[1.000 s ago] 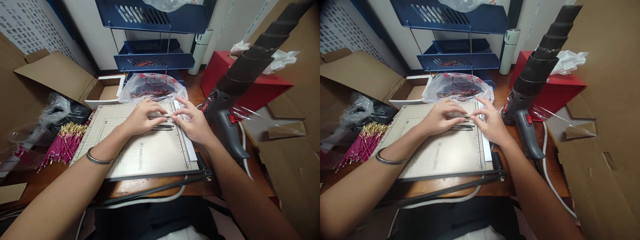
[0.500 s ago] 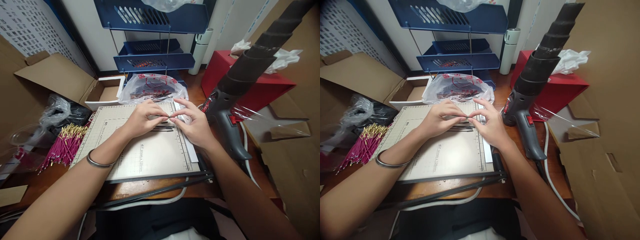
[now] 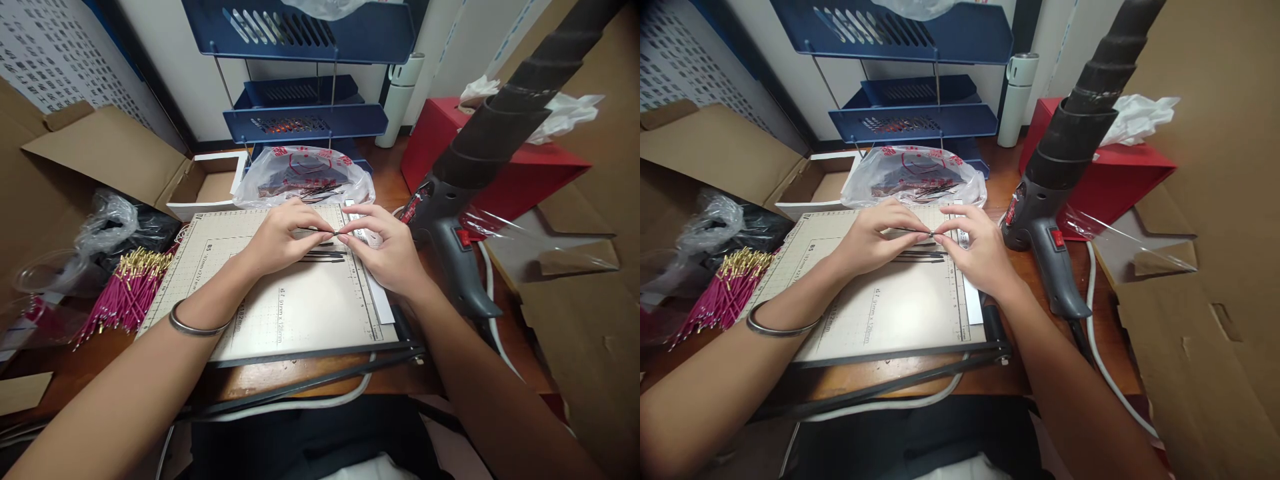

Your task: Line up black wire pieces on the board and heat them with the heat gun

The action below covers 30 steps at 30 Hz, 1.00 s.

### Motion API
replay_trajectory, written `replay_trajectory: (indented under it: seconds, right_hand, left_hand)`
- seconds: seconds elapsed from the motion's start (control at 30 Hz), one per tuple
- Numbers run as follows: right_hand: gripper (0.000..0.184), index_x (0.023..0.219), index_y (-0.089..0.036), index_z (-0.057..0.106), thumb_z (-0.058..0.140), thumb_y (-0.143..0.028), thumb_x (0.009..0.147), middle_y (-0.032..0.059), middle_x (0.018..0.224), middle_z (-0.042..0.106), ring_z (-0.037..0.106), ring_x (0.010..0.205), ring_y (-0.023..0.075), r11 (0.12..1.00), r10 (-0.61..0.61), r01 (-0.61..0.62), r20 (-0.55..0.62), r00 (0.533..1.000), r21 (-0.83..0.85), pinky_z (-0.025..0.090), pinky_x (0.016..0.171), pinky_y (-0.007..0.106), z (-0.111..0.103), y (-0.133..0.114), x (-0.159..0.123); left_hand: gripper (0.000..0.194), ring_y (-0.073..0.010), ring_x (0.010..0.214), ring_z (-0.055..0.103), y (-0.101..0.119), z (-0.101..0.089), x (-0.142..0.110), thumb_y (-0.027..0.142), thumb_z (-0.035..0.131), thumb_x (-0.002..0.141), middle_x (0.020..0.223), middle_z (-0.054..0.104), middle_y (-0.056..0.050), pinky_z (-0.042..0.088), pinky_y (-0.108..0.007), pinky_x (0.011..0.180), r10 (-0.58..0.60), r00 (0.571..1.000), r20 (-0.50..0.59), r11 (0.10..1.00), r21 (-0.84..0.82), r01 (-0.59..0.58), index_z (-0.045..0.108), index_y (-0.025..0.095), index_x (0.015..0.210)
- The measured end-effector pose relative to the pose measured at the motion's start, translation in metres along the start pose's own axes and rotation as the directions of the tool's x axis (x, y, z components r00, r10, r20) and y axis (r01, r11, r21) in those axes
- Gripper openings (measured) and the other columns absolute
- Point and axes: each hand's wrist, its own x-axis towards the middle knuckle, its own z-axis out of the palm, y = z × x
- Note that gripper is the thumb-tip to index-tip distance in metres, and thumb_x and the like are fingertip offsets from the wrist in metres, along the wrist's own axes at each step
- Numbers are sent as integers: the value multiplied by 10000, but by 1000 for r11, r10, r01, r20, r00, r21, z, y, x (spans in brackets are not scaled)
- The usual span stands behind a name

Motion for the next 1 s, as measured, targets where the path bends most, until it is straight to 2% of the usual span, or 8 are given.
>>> replay_trajectory:
  seconds: [0.1, 0.17, 0.3, 0.5, 0.63, 0.8, 1.0]
  right_hand:
    - [65, 891, -260, 781, 736, -217, 908, 44, 1001, 818, 747, 1007, 244, 1000, -15, 15, 5, 1000, 13, 575, 963, 447, 1, -2, 0]
    - [78, 893, -259, 782, 722, -214, 915, 32, 929, 817, 742, 930, 232, 1000, -8, 8, 17, 1000, 13, 572, 900, 420, 1, -4, 1]
    - [82, 908, -254, 783, 715, -209, 912, 30, 925, 819, 735, 905, 228, 1000, -9, 9, 24, 1000, 4, 557, 877, 408, 1, -6, 0]
    - [67, 848, -247, 757, 747, -209, 902, 20, 881, 802, 718, 871, 224, 999, -34, 35, 38, 999, -34, 529, 868, 402, 1, -6, 0]
    - [103, 837, -259, 748, 718, -222, 928, 19, 872, 795, 705, 877, 231, 996, -55, 58, 52, 997, -72, 524, 887, 414, -1, -5, 1]
    - [110, 845, -264, 745, 702, -245, 944, 21, 849, 784, 685, 858, 231, 987, -108, 119, 108, 988, -107, 519, 895, 424, -3, -3, 1]
    - [101, 865, -254, 750, 695, -213, 938, 25, 851, 771, 681, 852, 222, 981, -145, 164, 171, 975, -102, 506, 828, 389, -7, 1, 0]
  left_hand:
    - [144, -205, 860, 729, 1, -1, 0, 307, 718, 977, 920, 829, -61, 497, -383, 887, -1, 1000, 4, 1000, -9, 1, 814, 216, 921]
    - [151, -205, 861, 728, 2, -1, 0, 310, 709, 980, 923, 830, -59, 499, -386, 889, -10, 1000, 9, 1000, -2, 10, 811, 217, 918]
    - [176, -207, 860, 729, 2, -1, 0, 332, 695, 987, 921, 831, -58, 505, -390, 896, -22, 1000, 16, 1000, 6, 22, 808, 219, 913]
    - [153, -189, 823, 736, 2, 0, 0, 294, 710, 986, 898, 829, -49, 501, -375, 882, 30, 999, 14, 1000, -9, -30, 811, 215, 902]
    - [172, -198, 826, 734, 2, 0, 0, 323, 710, 986, 899, 828, -57, 512, -379, 887, -3, 1000, 21, 1000, -9, 3, 820, 222, 901]
    - [183, -194, 810, 721, -1, 0, -1, 338, 720, 979, 864, 823, -53, 513, -373, 875, -6, 999, 53, 1000, -19, 7, 833, 236, 877]
    - [144, -186, 777, 704, -2, 1, -2, 310, 751, 964, 843, 825, -38, 502, -377, 868, 2, 997, 73, 999, -44, 1, 838, 242, 872]
